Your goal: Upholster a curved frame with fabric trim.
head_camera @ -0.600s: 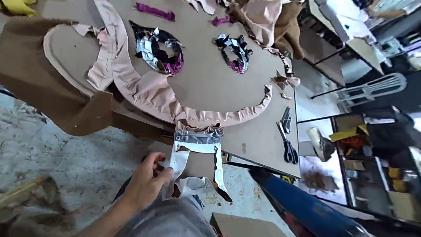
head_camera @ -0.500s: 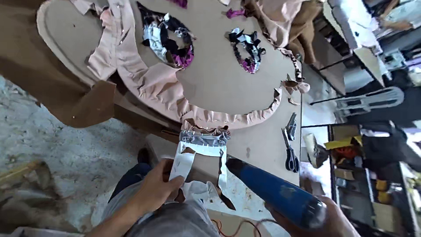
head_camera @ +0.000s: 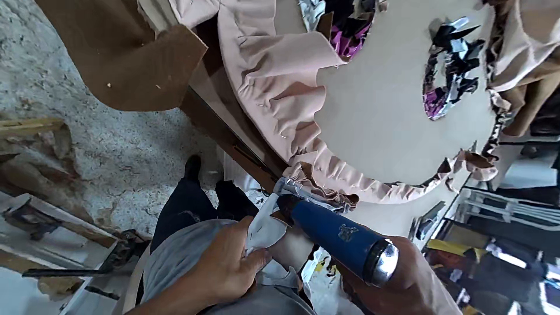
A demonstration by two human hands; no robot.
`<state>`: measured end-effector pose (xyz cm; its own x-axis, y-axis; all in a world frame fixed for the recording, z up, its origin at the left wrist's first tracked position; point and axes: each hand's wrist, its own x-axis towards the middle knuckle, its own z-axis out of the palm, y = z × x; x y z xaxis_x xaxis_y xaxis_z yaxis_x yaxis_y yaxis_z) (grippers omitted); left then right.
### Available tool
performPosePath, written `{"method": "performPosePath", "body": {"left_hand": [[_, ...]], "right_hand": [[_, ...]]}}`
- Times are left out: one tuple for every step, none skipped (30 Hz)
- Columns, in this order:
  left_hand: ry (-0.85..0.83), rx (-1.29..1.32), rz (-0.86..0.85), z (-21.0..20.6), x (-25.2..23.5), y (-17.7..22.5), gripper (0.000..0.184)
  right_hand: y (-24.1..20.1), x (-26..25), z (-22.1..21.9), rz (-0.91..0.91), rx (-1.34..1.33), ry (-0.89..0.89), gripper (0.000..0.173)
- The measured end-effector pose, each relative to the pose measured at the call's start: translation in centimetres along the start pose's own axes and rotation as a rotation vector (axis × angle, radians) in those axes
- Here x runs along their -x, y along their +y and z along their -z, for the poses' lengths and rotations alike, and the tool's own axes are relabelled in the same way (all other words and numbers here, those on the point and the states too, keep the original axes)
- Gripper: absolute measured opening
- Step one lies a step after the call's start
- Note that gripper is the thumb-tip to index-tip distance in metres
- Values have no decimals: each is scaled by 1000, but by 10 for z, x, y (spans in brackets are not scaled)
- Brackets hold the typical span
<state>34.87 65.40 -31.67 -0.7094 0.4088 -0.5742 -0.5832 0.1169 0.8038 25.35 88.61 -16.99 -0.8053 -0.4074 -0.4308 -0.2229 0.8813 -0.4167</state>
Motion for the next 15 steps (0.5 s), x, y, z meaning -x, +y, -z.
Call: {"method": "performPosePath", "body": {"left_hand": [[0,-10,-5,0,1,0,48],[5,-17,-15,0,1,0,48],[10,-23,-22,0,1,0,49],[14,-26,-29,0,1,0,50],[13,-27,-35,0,0,-1,50],[10,-28,-40,0,0,-1,50],[9,-28,-45,0,0,-2,50],[9,-27,-50,0,0,-3,50],[12,-24,-56,0,0,-3,50],[14,-22,-55,0,0,-3,50],[22,-26,-51,0,1,-3,50],[32,-30,-45,1,2,-4,50],[43,-25,-49,2,3,-4,52],[43,-8,-66,4,3,-3,52],[34,21,-86,5,3,-1,50]], "right_hand": [[-3,-1,2,-16,7,-11,30],[-5,-1,3,-30,16,-25,30],[-6,-2,4,-35,24,-35,30],[-6,-2,5,-39,23,-47,30],[-7,-3,7,-46,21,-58,30],[-8,-3,8,-57,24,-67,30],[-10,-3,8,-64,28,-70,29],[-11,-3,8,-65,37,-69,29],[-11,-1,9,-65,49,-64,30],[-10,2,12,-77,57,-53,31],[-7,8,16,-113,54,-28,33],[-3,20,23,-176,39,8,37],[5,36,30,-262,8,60,44],[13,56,38,-363,-41,124,50],[23,78,45,-418,-98,210,52]]}}
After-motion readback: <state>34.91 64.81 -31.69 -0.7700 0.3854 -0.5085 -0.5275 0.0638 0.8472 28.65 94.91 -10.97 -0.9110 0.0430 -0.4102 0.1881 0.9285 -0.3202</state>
